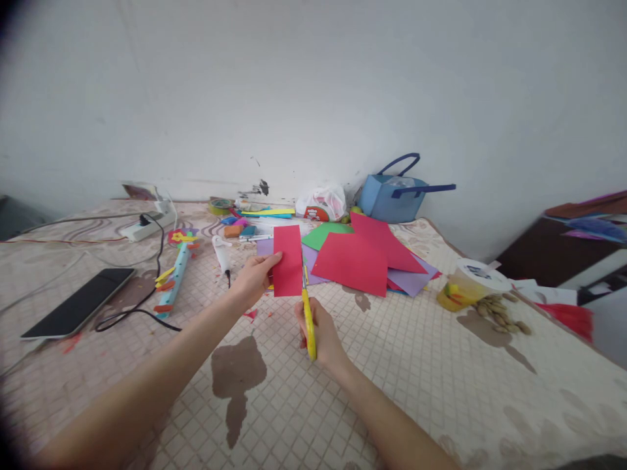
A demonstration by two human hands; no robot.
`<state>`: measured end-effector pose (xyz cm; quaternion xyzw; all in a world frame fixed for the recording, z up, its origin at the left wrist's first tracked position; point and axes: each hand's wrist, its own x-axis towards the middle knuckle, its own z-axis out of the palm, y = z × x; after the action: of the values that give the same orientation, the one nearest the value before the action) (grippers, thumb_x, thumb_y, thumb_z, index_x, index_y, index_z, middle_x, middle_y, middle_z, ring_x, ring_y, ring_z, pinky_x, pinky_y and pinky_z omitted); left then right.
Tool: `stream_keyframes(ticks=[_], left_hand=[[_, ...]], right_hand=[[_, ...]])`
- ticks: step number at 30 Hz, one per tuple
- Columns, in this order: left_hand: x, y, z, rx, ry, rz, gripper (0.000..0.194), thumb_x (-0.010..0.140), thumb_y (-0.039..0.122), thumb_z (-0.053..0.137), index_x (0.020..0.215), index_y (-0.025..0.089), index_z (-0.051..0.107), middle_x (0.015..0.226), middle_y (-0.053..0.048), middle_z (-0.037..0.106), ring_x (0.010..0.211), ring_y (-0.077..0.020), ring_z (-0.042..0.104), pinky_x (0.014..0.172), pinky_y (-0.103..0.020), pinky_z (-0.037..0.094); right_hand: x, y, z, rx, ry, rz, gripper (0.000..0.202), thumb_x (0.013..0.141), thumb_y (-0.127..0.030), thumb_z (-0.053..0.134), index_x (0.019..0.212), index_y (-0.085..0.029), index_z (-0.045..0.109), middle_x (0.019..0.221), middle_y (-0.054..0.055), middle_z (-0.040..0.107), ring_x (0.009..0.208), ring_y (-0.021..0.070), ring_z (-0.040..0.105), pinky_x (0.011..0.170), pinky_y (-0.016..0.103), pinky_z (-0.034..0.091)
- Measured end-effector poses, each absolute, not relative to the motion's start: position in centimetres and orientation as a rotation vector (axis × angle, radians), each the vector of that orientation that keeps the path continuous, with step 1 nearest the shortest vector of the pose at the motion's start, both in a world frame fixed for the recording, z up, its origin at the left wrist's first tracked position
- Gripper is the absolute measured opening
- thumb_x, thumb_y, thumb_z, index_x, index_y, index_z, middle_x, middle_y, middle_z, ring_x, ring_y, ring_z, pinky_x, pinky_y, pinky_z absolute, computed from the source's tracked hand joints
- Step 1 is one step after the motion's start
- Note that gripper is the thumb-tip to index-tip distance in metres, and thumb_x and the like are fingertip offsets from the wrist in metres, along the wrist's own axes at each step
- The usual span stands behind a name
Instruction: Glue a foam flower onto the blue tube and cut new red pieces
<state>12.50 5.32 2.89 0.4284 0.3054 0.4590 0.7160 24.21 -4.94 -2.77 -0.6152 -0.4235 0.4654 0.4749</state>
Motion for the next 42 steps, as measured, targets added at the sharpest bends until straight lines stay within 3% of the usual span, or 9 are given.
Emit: stream_keyframes(ticks=[26,35,42], left_hand=[[12.44,5.16,2.67,0.985,0.706,0.959,0.024,0.065,0.037,0.071,0.066,0.014,0.062,0.067,-0.004,0.064,0.057,-0.0116,0.056,0.054,-0.023,0.042],[12.72,4.9,2.46,1.011,0.711,0.932,0.025,0.069,0.036,0.068,0.076,0.012,0.068,0.074,-0.008,0.067,0.063,-0.0145,0.06,0.062,-0.027,0.046],[12.77,4.84,2.56,0.996,0.733,0.932,0.021,0.07,0.034,0.068,0.069,0.012,0.066,0.068,-0.006,0.067,0.056,-0.0111,0.057,0.058,-0.023,0.044]], right_hand=[[24.75,-4.74,-2.91,-1.461,-1.082,1.091,0.052,0.072,-0.073,0.042,0.079,-0.021,0.043,0.049,-0.009,0.037,0.035,0.0067,0.038,0.035,0.02,0.038],[24.79,-4.88,-2.32,-1.468,-1.076,1.075,0.051,0.073,-0.072,0.043,0.072,-0.022,0.038,0.048,-0.009,0.037,0.036,0.0068,0.037,0.034,0.019,0.037],[24.75,-4.39,-3.2,-1.463,-1.042,1.086,0.051,0.07,-0.072,0.046,0.075,-0.022,0.039,0.045,-0.009,0.035,0.033,0.0067,0.036,0.032,0.018,0.035]])
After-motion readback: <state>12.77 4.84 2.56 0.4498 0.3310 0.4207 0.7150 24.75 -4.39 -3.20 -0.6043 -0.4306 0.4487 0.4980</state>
